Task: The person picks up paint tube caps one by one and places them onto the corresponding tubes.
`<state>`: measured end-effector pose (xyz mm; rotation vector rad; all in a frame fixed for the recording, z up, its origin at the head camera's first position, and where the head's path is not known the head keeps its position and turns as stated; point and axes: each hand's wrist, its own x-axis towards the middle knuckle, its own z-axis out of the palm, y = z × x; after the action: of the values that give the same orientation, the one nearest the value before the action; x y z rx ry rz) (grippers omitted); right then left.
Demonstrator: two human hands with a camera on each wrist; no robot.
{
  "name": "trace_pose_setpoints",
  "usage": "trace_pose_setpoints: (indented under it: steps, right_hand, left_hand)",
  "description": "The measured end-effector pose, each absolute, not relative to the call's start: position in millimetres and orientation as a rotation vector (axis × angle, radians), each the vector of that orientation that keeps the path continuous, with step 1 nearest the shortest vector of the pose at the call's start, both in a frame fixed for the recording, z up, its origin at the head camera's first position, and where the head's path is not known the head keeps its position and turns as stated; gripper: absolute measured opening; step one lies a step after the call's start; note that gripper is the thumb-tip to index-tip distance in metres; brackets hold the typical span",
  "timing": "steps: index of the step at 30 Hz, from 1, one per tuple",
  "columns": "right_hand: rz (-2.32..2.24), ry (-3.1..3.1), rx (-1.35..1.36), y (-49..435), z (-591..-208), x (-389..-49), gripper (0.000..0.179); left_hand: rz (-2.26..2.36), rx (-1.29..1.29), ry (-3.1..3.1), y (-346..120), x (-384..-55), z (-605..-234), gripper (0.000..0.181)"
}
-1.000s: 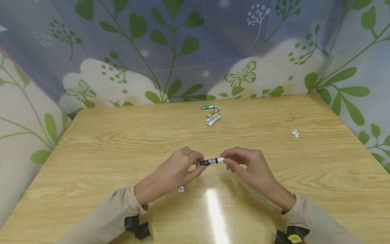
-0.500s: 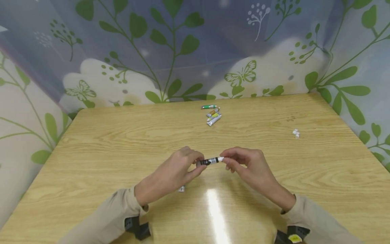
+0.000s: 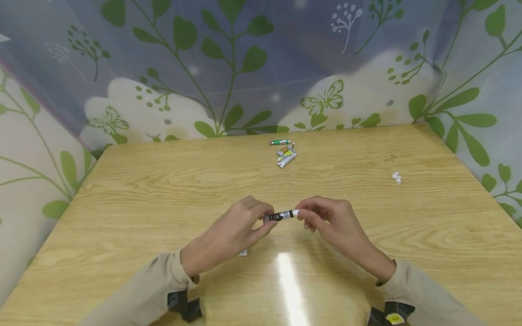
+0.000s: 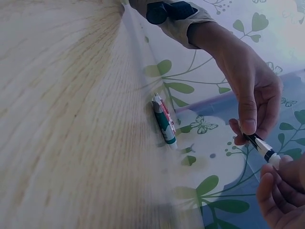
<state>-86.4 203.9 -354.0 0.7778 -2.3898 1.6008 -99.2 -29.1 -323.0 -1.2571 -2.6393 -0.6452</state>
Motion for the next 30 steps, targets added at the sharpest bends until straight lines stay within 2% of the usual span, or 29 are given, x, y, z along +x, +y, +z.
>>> trace_pose_setpoints:
  steps: [11,21,30]
  right_hand:
    - [1.595,-2.323,0.825,201.9,-353.0,-86.0,0.020]
    - [1.541,-2.434,0.768,203.0,-353.7,-86.7,0.014]
    - [1.495,-2.434,0.846,202.0,-356.5,-89.3,0.021]
  left_hand:
    - [-0.612,-1.246,-2.653,-27.9,-99.3,-323.8,0.015]
    - [-0.620,-1.249,-2.648,-28.3,-98.3,-324.6,0.016]
    - [-0.649,-1.246,-2.649,-27.8,-96.0,-323.8,0.014]
